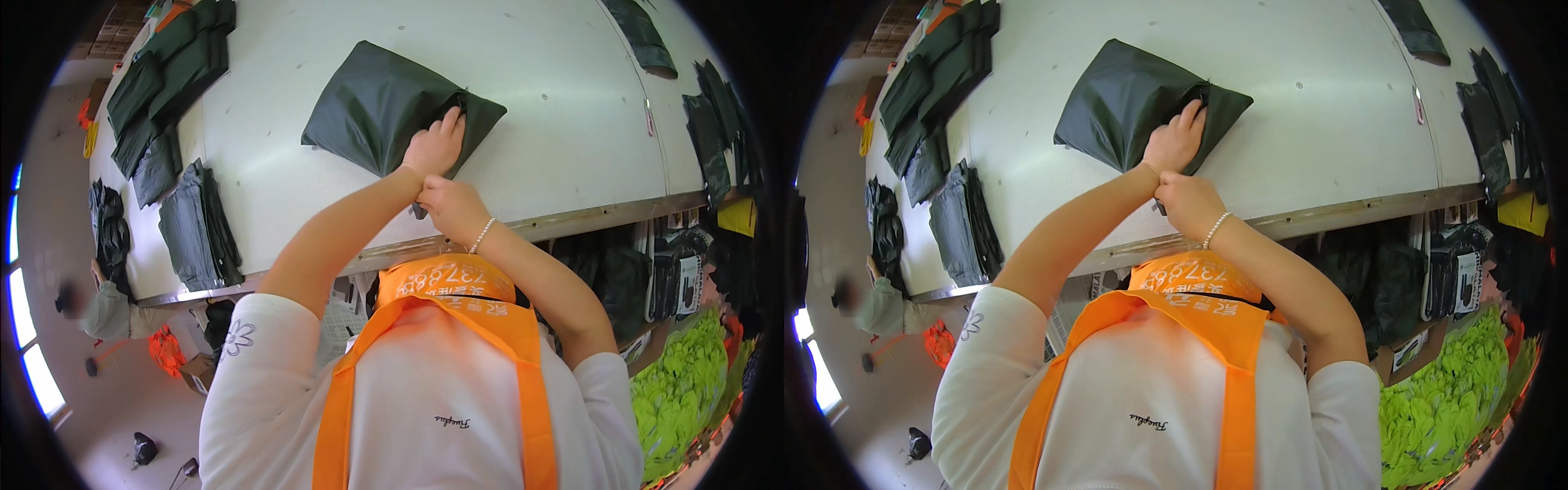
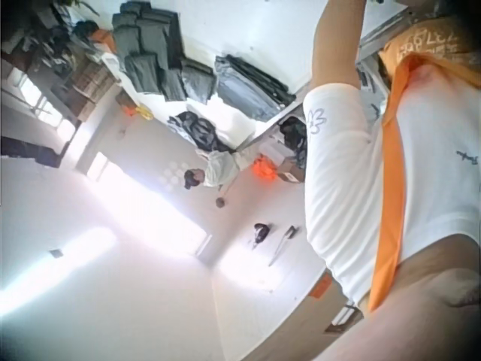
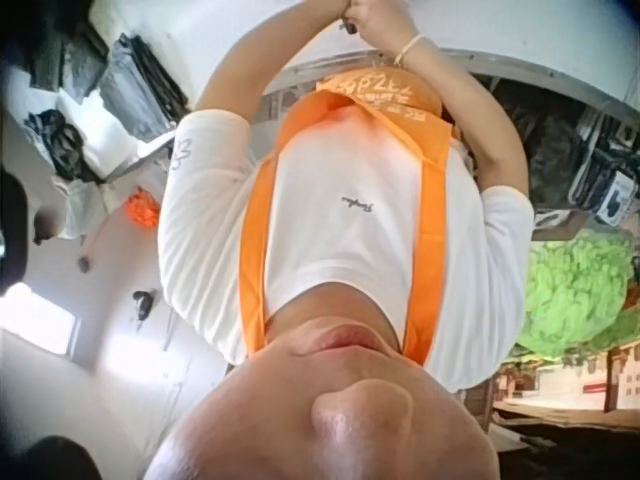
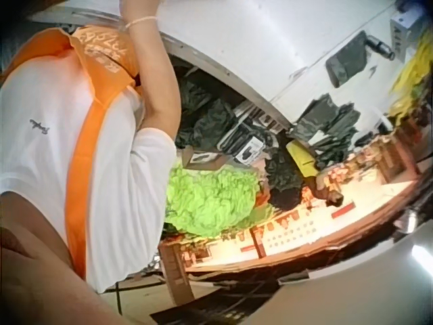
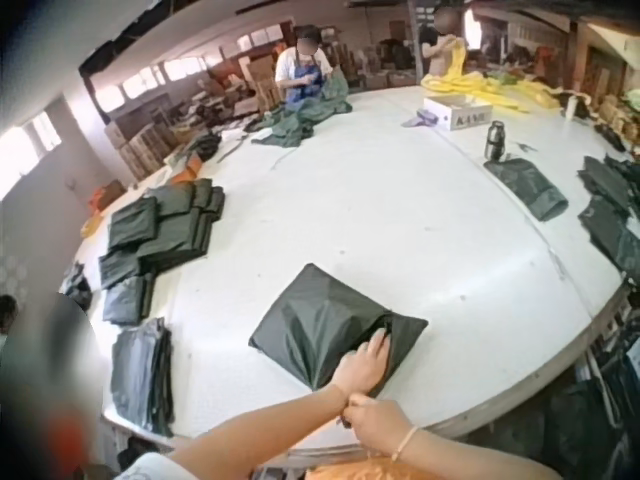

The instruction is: The person folds a dark green jacket on a white table, aligning the sleeves and smoothing the fabric. They then place the folded jacket into a white basket under the table and pick up another jacket to repeat the process.

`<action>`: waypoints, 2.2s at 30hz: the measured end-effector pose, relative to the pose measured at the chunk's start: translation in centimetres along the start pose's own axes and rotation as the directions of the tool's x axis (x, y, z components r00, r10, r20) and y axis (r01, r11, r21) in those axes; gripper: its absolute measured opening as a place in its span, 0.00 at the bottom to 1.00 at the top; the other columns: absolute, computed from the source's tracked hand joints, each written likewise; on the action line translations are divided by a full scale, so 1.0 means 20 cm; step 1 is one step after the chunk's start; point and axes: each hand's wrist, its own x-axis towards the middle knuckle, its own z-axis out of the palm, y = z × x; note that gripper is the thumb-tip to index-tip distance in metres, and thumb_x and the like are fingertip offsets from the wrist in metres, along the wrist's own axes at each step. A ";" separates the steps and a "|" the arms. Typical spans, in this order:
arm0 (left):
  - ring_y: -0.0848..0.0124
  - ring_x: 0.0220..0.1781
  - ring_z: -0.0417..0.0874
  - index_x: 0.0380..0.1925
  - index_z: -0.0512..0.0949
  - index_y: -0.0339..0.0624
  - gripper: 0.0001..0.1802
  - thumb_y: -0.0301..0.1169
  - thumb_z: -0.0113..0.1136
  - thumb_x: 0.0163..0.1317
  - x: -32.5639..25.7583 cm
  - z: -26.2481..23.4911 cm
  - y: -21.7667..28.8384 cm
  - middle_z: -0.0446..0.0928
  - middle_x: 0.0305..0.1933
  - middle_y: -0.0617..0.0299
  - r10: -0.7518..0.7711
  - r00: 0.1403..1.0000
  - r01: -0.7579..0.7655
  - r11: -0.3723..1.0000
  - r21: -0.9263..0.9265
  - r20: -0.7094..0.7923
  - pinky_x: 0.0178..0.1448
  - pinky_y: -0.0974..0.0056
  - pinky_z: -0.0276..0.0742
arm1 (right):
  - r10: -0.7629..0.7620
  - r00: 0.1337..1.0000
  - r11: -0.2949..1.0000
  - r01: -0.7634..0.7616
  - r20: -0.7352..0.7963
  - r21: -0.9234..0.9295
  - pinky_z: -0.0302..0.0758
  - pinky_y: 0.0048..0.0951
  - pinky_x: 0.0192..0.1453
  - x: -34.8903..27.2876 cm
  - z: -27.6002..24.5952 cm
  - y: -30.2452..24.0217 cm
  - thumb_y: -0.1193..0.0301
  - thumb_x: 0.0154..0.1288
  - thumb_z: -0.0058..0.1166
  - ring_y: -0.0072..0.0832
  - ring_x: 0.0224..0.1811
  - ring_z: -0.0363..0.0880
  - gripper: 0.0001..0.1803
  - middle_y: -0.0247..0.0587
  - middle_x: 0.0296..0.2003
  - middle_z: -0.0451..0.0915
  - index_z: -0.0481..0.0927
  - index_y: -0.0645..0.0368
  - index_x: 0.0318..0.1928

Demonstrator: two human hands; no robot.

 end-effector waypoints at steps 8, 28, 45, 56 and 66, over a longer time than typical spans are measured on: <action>0.58 0.51 0.76 0.48 0.74 0.40 0.23 0.28 0.61 0.49 0.21 -0.48 -0.14 0.70 0.56 0.54 0.142 0.980 -0.039 0.825 -0.564 0.141 0.51 0.59 0.75 | 0.019 0.996 1.000 -0.020 -0.092 -0.009 0.74 0.37 0.38 -0.06 -0.24 0.12 0.75 0.56 0.51 0.39 0.34 0.77 0.05 0.39 0.34 0.74 0.81 0.58 0.31; 0.61 0.44 0.71 0.41 0.73 0.48 0.24 0.42 0.63 0.43 -0.30 -0.24 0.21 0.68 0.43 0.60 0.077 0.940 0.003 0.972 -0.234 0.333 0.41 0.55 0.67 | -0.165 0.958 0.985 0.172 0.234 -0.009 0.74 0.35 0.38 -0.25 -0.36 0.19 0.80 0.51 0.50 0.39 0.36 0.75 0.04 0.41 0.35 0.72 0.76 0.63 0.29; 0.56 0.64 0.63 0.51 0.71 0.38 0.33 0.52 0.55 0.51 -0.28 -0.18 0.05 0.66 0.60 0.47 -0.113 0.988 0.127 0.980 -0.151 0.101 0.62 0.52 0.59 | 0.246 0.933 0.894 -0.324 -0.264 -0.311 0.76 0.41 0.34 0.05 -0.05 0.22 0.72 0.62 0.46 0.45 0.32 0.78 0.05 0.45 0.31 0.77 0.72 0.59 0.36; 0.48 0.69 0.56 0.59 0.69 0.53 0.35 0.54 0.59 0.51 -0.40 -0.36 -0.25 0.60 0.67 0.48 -0.237 0.971 0.231 0.948 -0.220 -0.002 0.67 0.39 0.51 | 0.093 0.977 0.888 -0.169 -0.193 -0.429 0.74 0.38 0.27 0.12 -0.09 0.17 0.68 0.62 0.51 0.41 0.25 0.78 0.08 0.40 0.26 0.78 0.79 0.55 0.40; 0.48 0.70 0.54 0.56 0.72 0.51 0.30 0.48 0.56 0.52 -0.50 -0.12 -0.29 0.57 0.69 0.49 -0.213 0.947 0.263 0.944 -0.201 0.240 0.67 0.41 0.51 | -0.137 0.991 0.748 0.100 -0.005 -0.657 0.74 0.30 0.27 0.29 0.18 0.01 0.74 0.53 0.50 0.29 0.26 0.77 0.13 0.33 0.24 0.76 0.77 0.64 0.41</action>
